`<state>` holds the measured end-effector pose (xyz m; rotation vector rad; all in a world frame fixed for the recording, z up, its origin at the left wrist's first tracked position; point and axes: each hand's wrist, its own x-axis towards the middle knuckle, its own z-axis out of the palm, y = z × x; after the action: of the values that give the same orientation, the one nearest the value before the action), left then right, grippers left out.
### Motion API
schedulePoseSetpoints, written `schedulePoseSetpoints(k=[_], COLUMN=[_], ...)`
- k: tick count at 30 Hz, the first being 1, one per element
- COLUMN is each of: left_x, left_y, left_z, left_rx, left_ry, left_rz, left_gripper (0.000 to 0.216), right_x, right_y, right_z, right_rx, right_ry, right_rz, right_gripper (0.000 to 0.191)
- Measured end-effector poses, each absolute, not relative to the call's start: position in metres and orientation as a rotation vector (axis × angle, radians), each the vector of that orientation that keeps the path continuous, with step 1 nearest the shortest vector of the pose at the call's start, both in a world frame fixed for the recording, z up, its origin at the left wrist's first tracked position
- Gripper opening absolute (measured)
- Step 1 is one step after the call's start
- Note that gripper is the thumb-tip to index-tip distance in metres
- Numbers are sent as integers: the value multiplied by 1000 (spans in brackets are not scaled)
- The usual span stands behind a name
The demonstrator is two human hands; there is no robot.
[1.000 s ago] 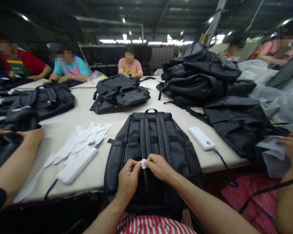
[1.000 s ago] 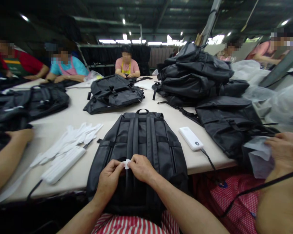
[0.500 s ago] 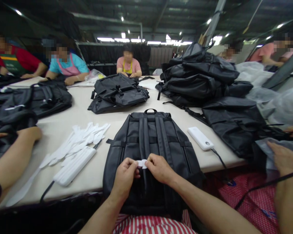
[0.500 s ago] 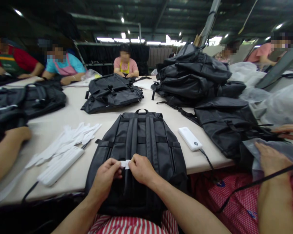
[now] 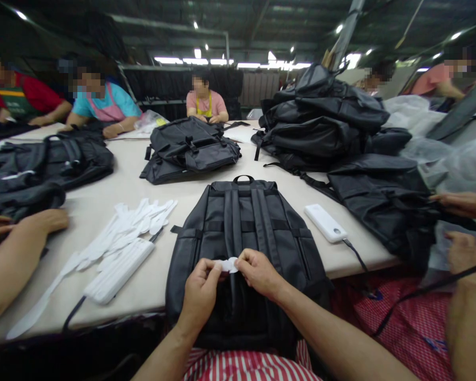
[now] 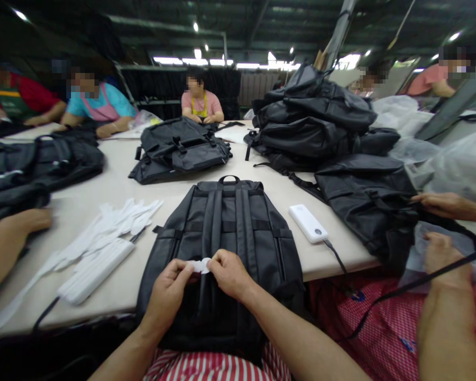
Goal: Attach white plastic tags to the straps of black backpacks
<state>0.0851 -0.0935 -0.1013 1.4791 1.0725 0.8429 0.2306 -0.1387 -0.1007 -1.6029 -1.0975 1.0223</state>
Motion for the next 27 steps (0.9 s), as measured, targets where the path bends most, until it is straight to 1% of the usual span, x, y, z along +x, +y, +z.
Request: schedulePoseSetpoints(k=[4, 10, 16, 21, 23, 27], left_x=[87, 87, 89, 87, 87, 89], left_y=[-91, -96, -99, -90, -88, -89], left_z=[-101, -101, -104, -95, -93, -93], left_rx=[1256, 1175, 904, 830, 812, 789], left_ry=[1044, 1044, 977, 948, 957, 987], left_rz=[813, 817, 898, 700, 668, 685], left_gripper=[23, 22, 20, 17, 16, 16], right_x=[231, 234, 232, 236, 239, 244], right_y=[-140, -140, -140, -141, -140, -139], right_z=[-99, -94, -93, -90, -92, -103], right_rx=[-1644, -1696, -1748, -1684, -1708, -1841], right_ry=[-1217, -1365, -1303, -1487, -1457, -1227], right_rz=[945, 804, 813, 773, 816, 861], right_gripper=[20, 20, 20, 17, 19, 26])
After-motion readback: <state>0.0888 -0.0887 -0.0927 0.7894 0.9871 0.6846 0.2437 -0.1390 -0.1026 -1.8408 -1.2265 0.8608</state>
